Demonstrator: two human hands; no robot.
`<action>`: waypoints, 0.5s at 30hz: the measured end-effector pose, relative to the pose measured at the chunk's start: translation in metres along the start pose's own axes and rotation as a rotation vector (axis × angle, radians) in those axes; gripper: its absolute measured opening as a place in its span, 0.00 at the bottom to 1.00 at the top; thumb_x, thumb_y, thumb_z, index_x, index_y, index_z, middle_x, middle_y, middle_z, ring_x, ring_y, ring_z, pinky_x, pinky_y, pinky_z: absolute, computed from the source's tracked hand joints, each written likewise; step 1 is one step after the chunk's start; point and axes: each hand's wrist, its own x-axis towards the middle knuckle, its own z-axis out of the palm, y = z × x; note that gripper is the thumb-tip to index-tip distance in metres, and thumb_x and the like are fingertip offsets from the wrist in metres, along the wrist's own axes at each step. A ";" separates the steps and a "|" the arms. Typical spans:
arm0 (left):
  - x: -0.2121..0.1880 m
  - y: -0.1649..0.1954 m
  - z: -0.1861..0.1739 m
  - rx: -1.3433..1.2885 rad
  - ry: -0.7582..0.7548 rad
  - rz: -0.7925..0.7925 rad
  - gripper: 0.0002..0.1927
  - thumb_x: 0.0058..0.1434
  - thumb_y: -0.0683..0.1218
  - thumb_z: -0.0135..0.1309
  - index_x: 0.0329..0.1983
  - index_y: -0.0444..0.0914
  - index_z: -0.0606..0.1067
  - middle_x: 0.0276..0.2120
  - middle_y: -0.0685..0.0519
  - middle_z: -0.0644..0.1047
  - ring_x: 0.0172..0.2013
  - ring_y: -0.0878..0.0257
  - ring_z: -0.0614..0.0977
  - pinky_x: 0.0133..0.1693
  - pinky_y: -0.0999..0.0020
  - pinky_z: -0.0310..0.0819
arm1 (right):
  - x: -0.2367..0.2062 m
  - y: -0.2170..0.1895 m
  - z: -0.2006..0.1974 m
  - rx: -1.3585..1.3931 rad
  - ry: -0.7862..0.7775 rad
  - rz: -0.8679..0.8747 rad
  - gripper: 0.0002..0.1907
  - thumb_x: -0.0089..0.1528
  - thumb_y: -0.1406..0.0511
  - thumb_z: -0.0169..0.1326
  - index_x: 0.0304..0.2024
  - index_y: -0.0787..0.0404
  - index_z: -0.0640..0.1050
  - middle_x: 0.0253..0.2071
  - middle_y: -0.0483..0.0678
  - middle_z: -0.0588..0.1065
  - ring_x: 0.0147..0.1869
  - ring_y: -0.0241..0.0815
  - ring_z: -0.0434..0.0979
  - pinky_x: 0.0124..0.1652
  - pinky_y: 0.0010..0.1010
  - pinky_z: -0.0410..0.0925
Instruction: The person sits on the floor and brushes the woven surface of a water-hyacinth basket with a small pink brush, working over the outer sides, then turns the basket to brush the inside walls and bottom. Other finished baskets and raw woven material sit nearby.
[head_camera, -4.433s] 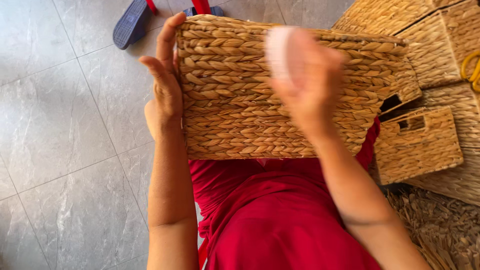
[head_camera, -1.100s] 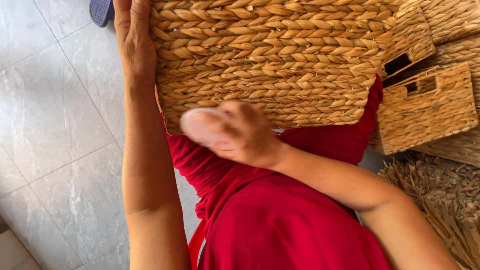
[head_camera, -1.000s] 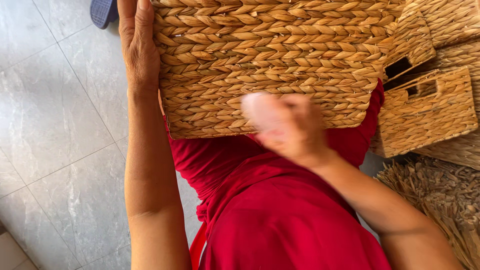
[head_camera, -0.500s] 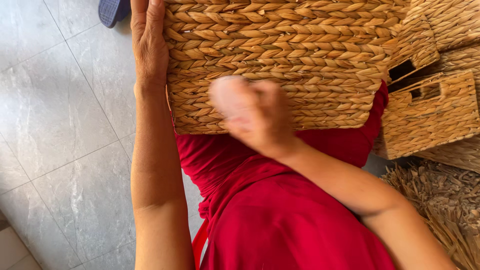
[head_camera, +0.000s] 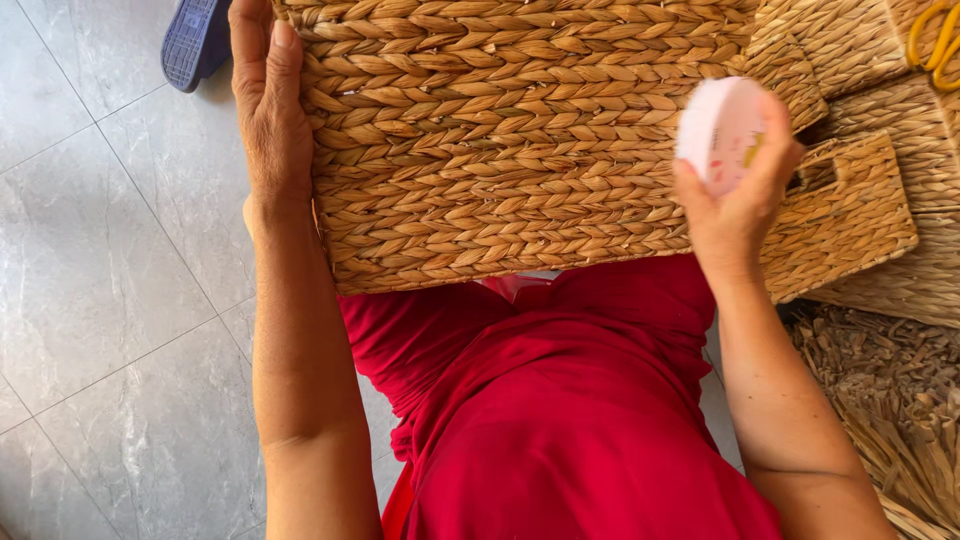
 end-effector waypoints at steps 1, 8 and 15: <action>0.001 0.000 0.000 0.004 0.004 -0.008 0.22 0.86 0.54 0.46 0.77 0.44 0.62 0.76 0.49 0.65 0.74 0.57 0.64 0.76 0.63 0.56 | -0.001 0.002 0.000 0.031 0.017 0.048 0.47 0.65 0.72 0.70 0.77 0.50 0.54 0.67 0.54 0.59 0.75 0.54 0.66 0.66 0.46 0.71; 0.003 0.007 0.003 0.029 -0.001 0.074 0.21 0.86 0.53 0.46 0.76 0.45 0.62 0.76 0.52 0.63 0.76 0.61 0.61 0.76 0.64 0.51 | 0.020 -0.127 0.078 0.138 -0.004 -0.285 0.45 0.61 0.66 0.68 0.75 0.53 0.58 0.54 0.48 0.67 0.56 0.47 0.66 0.53 0.42 0.66; 0.000 0.018 0.006 0.016 0.019 0.075 0.18 0.84 0.52 0.47 0.73 0.45 0.66 0.72 0.53 0.66 0.72 0.61 0.63 0.74 0.63 0.54 | 0.039 -0.167 0.096 0.155 -0.067 -0.490 0.48 0.58 0.56 0.72 0.74 0.50 0.58 0.51 0.51 0.66 0.54 0.47 0.68 0.48 0.43 0.68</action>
